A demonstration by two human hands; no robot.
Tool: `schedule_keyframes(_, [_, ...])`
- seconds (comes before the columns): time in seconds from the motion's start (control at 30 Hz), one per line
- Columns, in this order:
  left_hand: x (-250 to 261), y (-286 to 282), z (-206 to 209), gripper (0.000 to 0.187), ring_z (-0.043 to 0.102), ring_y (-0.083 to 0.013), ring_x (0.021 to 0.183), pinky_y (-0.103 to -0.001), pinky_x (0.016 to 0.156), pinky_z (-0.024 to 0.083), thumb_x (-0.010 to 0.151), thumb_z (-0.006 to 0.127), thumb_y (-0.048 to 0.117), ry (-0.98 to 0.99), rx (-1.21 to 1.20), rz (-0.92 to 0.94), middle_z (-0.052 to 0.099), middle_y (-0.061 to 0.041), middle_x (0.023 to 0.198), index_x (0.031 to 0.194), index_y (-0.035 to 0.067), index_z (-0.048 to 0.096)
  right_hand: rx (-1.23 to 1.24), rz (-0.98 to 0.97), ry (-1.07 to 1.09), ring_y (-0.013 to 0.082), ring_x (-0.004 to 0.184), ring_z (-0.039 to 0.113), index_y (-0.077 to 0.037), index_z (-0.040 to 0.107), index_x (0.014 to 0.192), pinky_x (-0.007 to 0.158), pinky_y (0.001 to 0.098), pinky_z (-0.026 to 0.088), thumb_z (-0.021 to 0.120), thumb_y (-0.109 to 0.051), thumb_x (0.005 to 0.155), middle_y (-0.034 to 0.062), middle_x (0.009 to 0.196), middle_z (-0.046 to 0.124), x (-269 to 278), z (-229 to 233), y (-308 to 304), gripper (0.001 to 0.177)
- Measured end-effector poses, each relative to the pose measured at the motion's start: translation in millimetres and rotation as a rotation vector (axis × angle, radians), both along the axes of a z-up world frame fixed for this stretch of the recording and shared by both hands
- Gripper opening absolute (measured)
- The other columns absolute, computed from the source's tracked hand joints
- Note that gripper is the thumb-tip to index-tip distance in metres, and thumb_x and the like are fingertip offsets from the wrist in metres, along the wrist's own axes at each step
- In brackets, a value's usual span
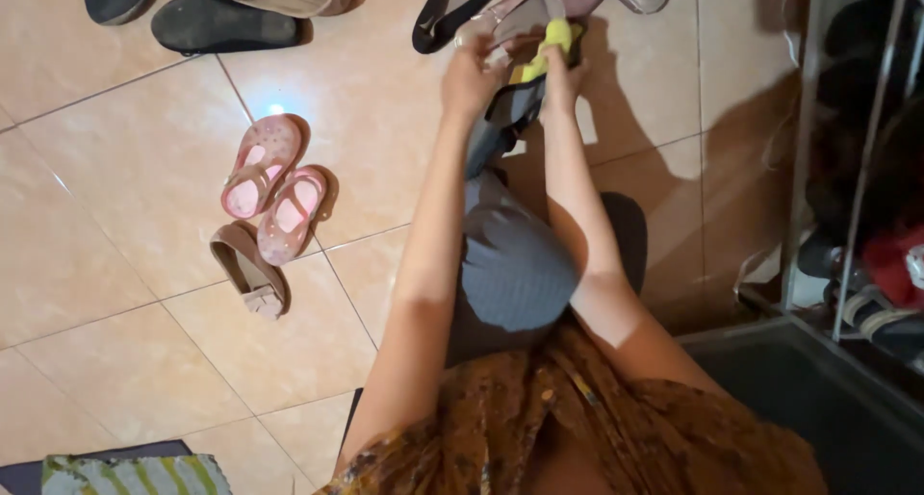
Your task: The person sits on the floor and wipes multiple pairs of shoes with a cloth, including sneakers, flats, and sandals. They remove shoes from a metal shoe rack, wipe them, and place them back on the rack.
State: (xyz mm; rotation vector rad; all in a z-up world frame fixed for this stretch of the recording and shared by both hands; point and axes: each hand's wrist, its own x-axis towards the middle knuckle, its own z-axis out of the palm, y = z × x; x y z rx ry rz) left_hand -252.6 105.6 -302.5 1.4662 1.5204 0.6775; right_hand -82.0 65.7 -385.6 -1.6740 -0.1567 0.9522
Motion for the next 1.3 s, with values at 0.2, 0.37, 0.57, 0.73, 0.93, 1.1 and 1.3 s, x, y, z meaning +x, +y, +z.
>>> schedule_keyframes(0.2, [8,-29,-47,0.063,0.059,-0.0398,0.122,-0.050,0.098,0.050,0.080,0.076,0.037,0.399,-0.433,-0.357,0.061,-0.015,0.135,0.137,0.020,0.054,-0.277,0.202,0.524,0.0235,0.103,0.064,-0.010,0.062,0.122,0.087,0.0394,0.055,0.073,-0.037,0.073,0.0077,0.115,0.066,4,-24,-14,0.057])
schedule_keyframes(0.37, [-4,-26,-50,0.070,0.059,-0.0394,0.128,-0.050,0.104,0.049,0.078,0.075,0.034,0.401,-0.569,-0.360,0.057,-0.017,0.143,0.142,0.017,0.050,-0.207,0.328,0.530,0.0225,0.101,0.064,-0.006,0.062,0.126,0.089,0.0375,0.055,0.075,-0.035,0.079,0.0072,0.110,0.066,-9,-6,-1,0.057])
schedule_keyframes(0.57, [-46,4,0,0.132,0.039,-0.0462,0.145,-0.045,0.122,0.036,0.055,0.094,0.020,-0.180,0.123,-0.135,0.038,-0.027,0.155,0.162,0.005,0.018,-0.004,0.387,0.264,0.0228,0.088,0.070,0.001,0.070,0.110,0.077,0.0356,0.058,0.069,-0.021,0.071,0.0082,0.097,0.072,-50,142,47,0.045])
schedule_keyframes(0.73, [-77,30,118,0.146,0.035,-0.0326,0.158,-0.043,0.131,0.033,0.070,0.108,0.018,-0.503,0.399,-0.083,0.028,-0.020,0.169,0.167,0.009,0.000,0.473,0.745,0.194,0.0252,0.097,0.067,0.009,0.067,0.113,0.087,0.0377,0.056,0.063,-0.007,0.076,0.0153,0.105,0.069,-47,180,64,0.040])
schedule_keyframes(0.93, [-105,42,121,0.090,0.066,-0.0274,0.125,-0.042,0.110,0.056,0.074,0.092,-0.003,-0.858,0.322,-0.010,0.064,-0.018,0.136,0.149,-0.001,0.043,0.613,0.230,0.311,0.0325,0.113,0.063,0.005,0.049,0.138,0.097,0.0500,0.058,0.069,-0.012,0.086,0.0209,0.127,0.058,-27,286,81,0.058])
schedule_keyframes(1.1, [-99,57,177,0.058,0.070,-0.0266,0.111,-0.044,0.102,0.057,0.075,0.085,-0.003,-0.838,0.060,0.000,0.071,-0.015,0.122,0.129,-0.009,0.065,0.678,0.005,-0.040,0.0297,0.139,0.048,-0.009,0.017,0.157,0.119,0.0453,0.039,0.074,-0.017,0.095,0.0160,0.154,0.037,-20,357,99,0.085])
schedule_keyframes(1.3, [-97,72,244,0.065,0.058,-0.0273,0.129,-0.045,0.116,0.045,0.076,0.081,-0.004,-1.281,0.133,0.116,0.061,-0.012,0.135,0.137,-0.001,0.057,0.732,-0.038,-0.235,0.0354,0.134,0.051,-0.003,0.033,0.160,0.119,0.0485,0.040,0.070,-0.016,0.102,0.0233,0.150,0.049,-16,450,113,0.070])
